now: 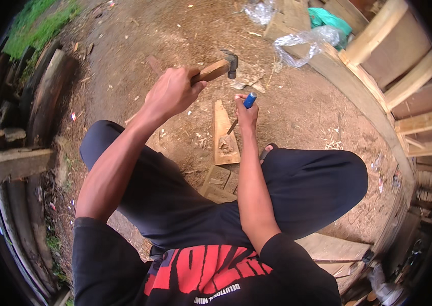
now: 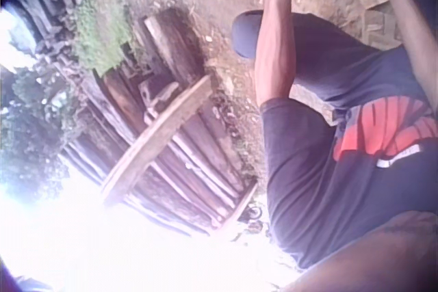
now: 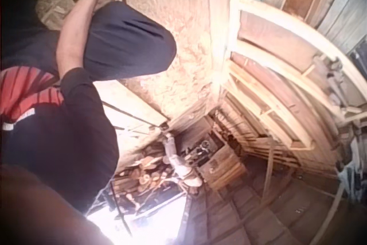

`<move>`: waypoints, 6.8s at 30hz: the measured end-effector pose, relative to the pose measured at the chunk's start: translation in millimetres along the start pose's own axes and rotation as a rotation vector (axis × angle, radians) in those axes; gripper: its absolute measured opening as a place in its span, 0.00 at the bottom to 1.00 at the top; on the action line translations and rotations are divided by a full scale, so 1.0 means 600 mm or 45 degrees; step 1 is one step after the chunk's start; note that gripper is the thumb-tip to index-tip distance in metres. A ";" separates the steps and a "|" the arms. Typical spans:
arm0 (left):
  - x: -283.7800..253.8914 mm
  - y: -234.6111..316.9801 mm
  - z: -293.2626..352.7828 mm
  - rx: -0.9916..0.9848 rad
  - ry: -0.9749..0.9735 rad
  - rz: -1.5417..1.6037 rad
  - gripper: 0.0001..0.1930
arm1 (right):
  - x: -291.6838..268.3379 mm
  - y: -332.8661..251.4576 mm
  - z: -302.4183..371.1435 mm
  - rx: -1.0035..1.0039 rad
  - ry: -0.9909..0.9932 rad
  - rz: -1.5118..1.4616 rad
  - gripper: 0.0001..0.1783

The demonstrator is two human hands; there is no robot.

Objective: The person sits on the ground and uses a hammer and chisel to carve a small piece of wood. They repeatedly strike the chisel to remove wood shavings and shape the piece.

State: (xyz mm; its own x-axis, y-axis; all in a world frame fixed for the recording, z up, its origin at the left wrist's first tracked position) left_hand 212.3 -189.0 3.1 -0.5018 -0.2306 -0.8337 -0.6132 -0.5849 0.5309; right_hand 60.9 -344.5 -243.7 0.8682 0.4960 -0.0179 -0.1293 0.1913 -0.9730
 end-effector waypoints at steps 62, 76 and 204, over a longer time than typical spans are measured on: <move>0.102 -0.020 -0.028 0.097 -0.011 -0.022 0.13 | 0.073 0.045 -0.003 0.120 -0.196 -0.021 0.08; 0.103 -0.021 -0.029 0.033 -0.045 0.029 0.14 | 0.078 0.075 0.013 0.207 -0.273 0.059 0.07; 0.116 -0.062 -0.115 -0.053 -0.184 0.054 0.14 | 0.102 0.137 -0.045 0.311 -0.330 0.089 0.08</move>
State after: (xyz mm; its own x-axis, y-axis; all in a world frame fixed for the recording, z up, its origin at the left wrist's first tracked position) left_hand 242.4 -237.2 -85.4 -0.6114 -0.1430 -0.7783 -0.5653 -0.6093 0.5560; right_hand 116.2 -321.3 -331.2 0.7071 0.7071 0.0067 -0.3223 0.3307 -0.8870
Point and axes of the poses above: each hand's wrist, its own z-axis away from the middle knuckle, its own x-axis out of the palm, y = z × x, the point moved 8 cm from there along -z, towards the middle knuckle, and after that the axes turned 3 degrees about -x, right-handed, at the moved point
